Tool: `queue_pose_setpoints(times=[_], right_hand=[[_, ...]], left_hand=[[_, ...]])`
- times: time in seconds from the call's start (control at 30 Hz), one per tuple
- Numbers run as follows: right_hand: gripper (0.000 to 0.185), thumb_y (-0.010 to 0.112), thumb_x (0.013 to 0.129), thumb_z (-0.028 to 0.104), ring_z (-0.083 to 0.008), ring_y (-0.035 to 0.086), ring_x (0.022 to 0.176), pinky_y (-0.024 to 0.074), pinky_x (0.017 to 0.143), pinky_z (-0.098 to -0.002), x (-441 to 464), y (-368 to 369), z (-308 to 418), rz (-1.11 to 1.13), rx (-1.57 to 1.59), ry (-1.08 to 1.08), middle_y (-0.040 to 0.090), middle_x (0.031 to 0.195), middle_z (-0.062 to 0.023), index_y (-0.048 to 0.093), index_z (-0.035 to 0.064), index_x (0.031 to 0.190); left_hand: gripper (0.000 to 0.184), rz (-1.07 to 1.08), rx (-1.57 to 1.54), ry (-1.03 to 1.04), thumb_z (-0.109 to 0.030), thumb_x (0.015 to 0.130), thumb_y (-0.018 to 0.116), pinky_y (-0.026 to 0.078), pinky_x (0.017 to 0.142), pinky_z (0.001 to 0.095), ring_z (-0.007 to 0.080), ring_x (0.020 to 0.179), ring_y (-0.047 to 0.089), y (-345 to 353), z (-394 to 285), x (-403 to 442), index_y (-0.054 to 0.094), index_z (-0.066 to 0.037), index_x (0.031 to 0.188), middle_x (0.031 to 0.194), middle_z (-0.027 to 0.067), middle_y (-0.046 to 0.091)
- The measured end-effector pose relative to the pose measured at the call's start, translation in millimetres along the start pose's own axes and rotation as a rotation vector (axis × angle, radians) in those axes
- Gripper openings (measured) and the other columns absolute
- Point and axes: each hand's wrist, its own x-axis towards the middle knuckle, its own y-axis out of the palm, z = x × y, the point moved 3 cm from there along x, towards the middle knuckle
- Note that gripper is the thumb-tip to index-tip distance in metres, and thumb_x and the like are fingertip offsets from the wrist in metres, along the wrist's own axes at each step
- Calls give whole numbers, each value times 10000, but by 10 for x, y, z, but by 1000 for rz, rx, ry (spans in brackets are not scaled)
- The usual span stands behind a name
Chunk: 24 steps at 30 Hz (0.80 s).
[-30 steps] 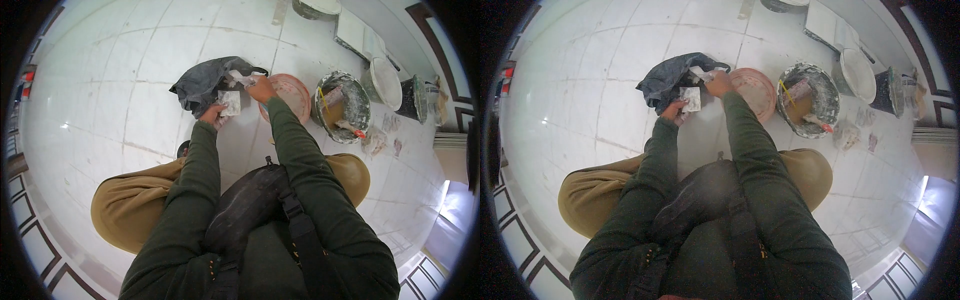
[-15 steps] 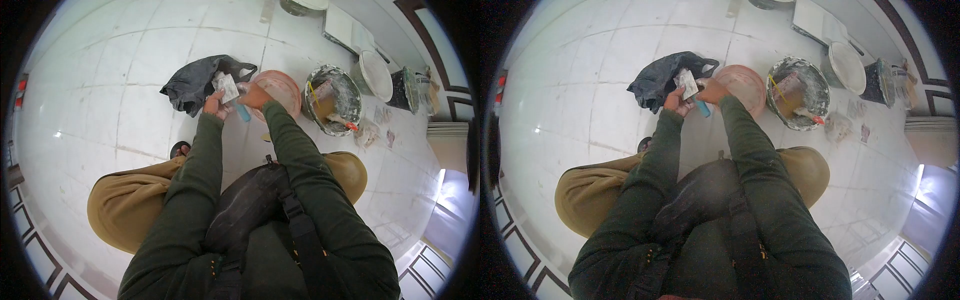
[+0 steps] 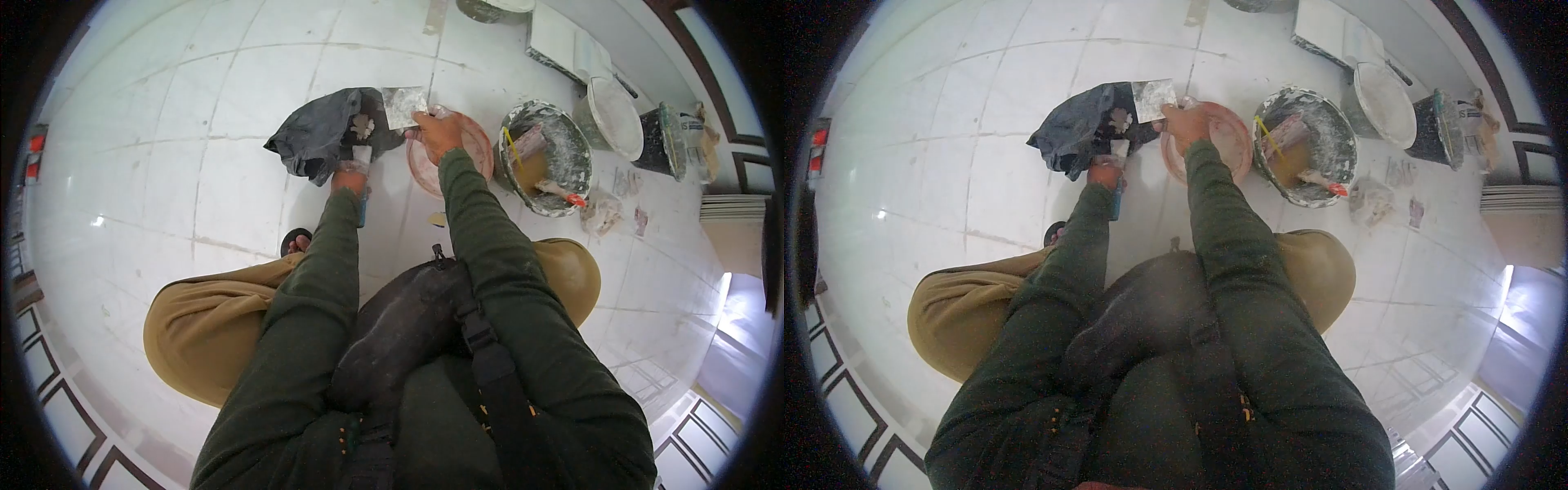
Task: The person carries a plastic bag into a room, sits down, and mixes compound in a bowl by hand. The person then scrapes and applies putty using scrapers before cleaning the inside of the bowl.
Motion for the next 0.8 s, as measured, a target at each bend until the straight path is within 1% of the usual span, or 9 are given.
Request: queue_pose_setpoints(times=[0.17,0.23,0.3,0.37,0.5,0.57,0.63,0.7,0.8], right_hand=[[250,580,750,0,-214,590,799,505,641,-319,162,-54,-195,65,80,53,576,942,-116,502,-21,987],[283,580,755,9,-216,589,835,506,670,-332,219,-76,-286,52,176,77,577,966,-119,495,-11,1024],[314,577,769,33,-217,586,869,506,695,-348,256,-67,-350,30,290,102,578,984,-120,484,2,1068],[306,561,788,55,-233,580,880,505,714,-373,86,40,-239,65,357,204,580,983,-114,487,13,1082],[269,554,792,80,-251,571,902,495,723,-380,-4,84,-219,49,246,301,573,1001,-115,507,-5,1043],[270,560,766,65,-282,568,895,479,728,-376,288,-84,-577,-8,-467,-31,570,1008,-146,511,-8,1022],[268,566,740,62,-322,549,911,455,747,-388,163,81,-473,21,-853,-274,568,991,-181,516,6,997],[263,575,713,70,-369,513,952,424,781,-416,-129,340,-280,139,-908,-417,566,950,-218,520,36,968],[245,563,675,59,-370,485,929,412,759,-426,-152,449,-528,289,-1047,-697,562,887,-194,530,68,917]], left_hand=[[358,-11,-122,-42,49,653,582,468,469,343,258,531,562,-104,205,6,464,6,988,811,172,583],[365,99,-212,-79,53,645,595,471,472,349,263,546,574,-149,703,490,465,24,985,802,180,587],[325,184,-284,-70,37,653,595,482,500,346,254,593,586,-138,748,522,483,17,958,760,158,579],[238,245,-332,-16,-1,679,581,498,553,336,232,673,598,-121,392,124,519,-14,908,685,108,560],[397,215,-458,-110,24,692,594,523,538,374,261,663,594,-108,450,65,482,-62,1063,767,131,576],[463,163,-454,-163,38,701,594,534,532,382,269,658,594,-75,246,-157,457,-93,1124,806,141,583],[455,126,-421,-181,46,708,583,536,506,366,263,632,595,-52,295,-172,462,-79,1129,816,145,588],[433,148,-415,-196,39,721,575,533,483,355,254,606,595,-28,383,-127,467,-59,1128,813,142,590],[379,234,-441,-229,-3,741,574,527,465,345,239,585,595,-20,527,-47,486,-25,1109,810,136,592]])
